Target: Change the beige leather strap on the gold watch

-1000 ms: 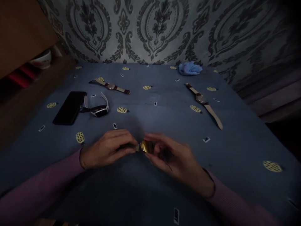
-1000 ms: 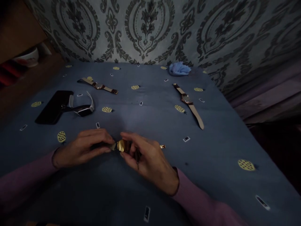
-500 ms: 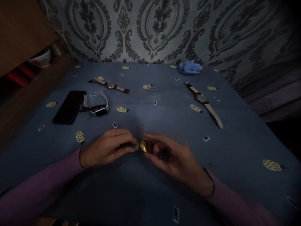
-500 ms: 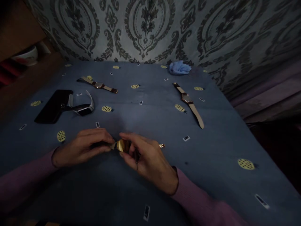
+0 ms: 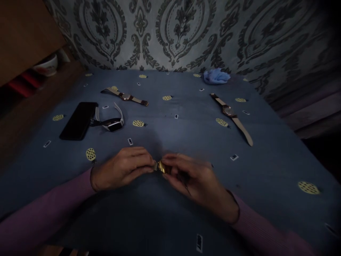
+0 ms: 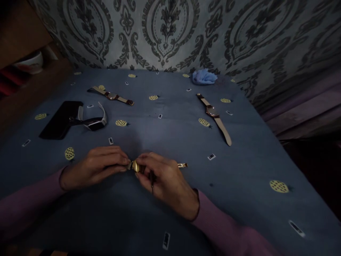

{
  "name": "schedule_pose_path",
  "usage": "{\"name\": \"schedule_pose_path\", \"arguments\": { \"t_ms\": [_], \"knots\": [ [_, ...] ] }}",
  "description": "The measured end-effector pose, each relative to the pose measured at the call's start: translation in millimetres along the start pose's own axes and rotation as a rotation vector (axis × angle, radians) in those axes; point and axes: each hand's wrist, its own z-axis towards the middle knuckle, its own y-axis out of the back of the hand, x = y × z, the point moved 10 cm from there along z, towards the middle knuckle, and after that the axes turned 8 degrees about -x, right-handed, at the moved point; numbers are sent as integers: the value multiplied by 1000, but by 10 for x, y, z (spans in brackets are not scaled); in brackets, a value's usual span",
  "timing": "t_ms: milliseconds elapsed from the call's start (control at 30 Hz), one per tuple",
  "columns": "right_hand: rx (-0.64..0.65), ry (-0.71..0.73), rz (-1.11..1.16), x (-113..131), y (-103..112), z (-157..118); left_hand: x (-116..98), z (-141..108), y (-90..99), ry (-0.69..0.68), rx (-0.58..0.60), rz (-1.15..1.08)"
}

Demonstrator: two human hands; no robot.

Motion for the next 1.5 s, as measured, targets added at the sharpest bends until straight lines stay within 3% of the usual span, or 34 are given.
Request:
{"name": "schedule_pose_path", "arguments": {
  "t_ms": [300, 867, 1500],
  "knots": [
    [70, -16, -42, -72, -125, -11, 42, -53, -78, -11, 30, 34],
    [28, 41, -77, -56, -144, -58, 15, -20, -175, -23, 143, 218],
    [-1, 80, -63, -10, -123, -42, 62, -19, -147, 23, 92, 167]
  ]
}}
